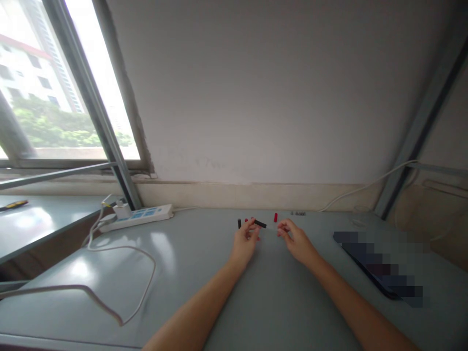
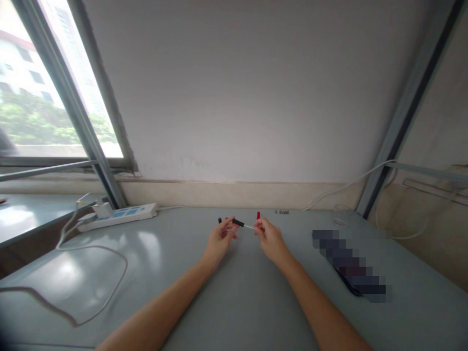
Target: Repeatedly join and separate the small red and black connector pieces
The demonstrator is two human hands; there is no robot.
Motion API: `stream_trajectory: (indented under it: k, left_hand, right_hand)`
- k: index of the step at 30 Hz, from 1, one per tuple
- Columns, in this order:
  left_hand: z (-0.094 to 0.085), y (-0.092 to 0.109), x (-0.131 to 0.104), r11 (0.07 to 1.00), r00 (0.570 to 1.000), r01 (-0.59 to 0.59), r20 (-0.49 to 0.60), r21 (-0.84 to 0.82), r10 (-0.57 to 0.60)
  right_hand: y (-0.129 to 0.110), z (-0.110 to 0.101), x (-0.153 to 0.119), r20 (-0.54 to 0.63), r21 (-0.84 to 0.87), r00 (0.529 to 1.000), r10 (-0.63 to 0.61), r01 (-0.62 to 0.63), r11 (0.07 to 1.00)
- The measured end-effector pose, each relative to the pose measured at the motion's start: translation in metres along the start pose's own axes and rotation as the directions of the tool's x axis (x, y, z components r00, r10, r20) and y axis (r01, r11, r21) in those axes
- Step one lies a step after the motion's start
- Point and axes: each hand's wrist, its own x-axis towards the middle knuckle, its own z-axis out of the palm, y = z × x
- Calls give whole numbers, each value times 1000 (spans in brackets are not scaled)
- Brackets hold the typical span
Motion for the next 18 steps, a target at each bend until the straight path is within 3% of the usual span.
stream_trajectory:
  k: [5, 10, 13, 18]
  left_hand:
    - [0, -1, -5, 996, 980, -3, 199, 93, -16]
    - [1, -4, -11, 985, 958, -55, 286, 165, 6]
    - [2, -6, -14, 940, 942, -195, 319, 280, 101]
    - [1, -2, -22, 763, 857, -476, 427, 438, 289]
  right_hand:
    - [-2, 2, 0, -50, 35, 999, 16, -15, 999]
    - [-2, 3, 0, -55, 4, 998, -4, 4, 1000]
    - [-2, 4, -1, -51, -30, 998, -23, 22, 999]
    - [-3, 8, -1, -43, -53, 999, -33, 31, 998]
